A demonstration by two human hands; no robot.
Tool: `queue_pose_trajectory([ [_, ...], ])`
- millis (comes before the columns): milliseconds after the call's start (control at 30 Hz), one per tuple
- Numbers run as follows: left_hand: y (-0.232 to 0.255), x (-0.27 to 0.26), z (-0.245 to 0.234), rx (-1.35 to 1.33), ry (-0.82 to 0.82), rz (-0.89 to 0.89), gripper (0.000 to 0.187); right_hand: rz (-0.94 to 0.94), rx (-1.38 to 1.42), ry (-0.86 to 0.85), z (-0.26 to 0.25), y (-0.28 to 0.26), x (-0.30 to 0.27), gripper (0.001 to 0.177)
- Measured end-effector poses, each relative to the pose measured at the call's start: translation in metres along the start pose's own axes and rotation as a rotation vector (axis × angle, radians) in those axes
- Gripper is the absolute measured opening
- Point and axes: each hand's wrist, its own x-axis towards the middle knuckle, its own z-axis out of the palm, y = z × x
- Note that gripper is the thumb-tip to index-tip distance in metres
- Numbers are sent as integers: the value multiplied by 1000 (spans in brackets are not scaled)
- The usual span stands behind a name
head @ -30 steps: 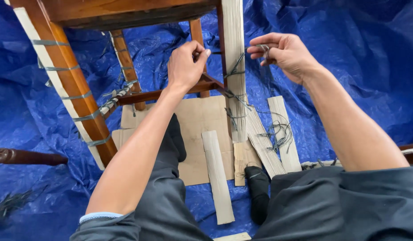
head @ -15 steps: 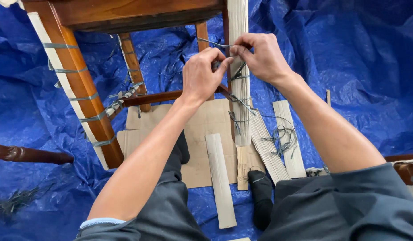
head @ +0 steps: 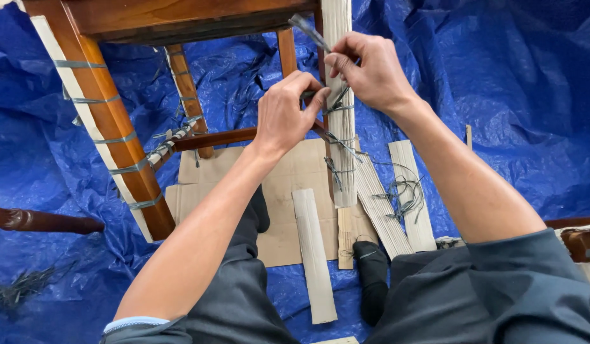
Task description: Securing cardboard padding to the legs and frame of a wooden chair using string to prepare it for shipping or transport.
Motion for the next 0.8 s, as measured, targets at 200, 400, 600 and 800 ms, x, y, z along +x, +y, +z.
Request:
queue_pose_trajectory([
  [200,9,11,0,21,119,23,21,-157,-257,-138,8,7,-1,12],
  [400,5,25,-4,-110,144,-55,21,-150,-267,-209,6,4,0,14],
  [600,-47,26,29,-455,85,-3,29,-126,-207,-217,2,9,-3,10],
  [800,-64,21,36,-335,-113,-99,18,-140,-234,-213,-3,-1,-5,20],
])
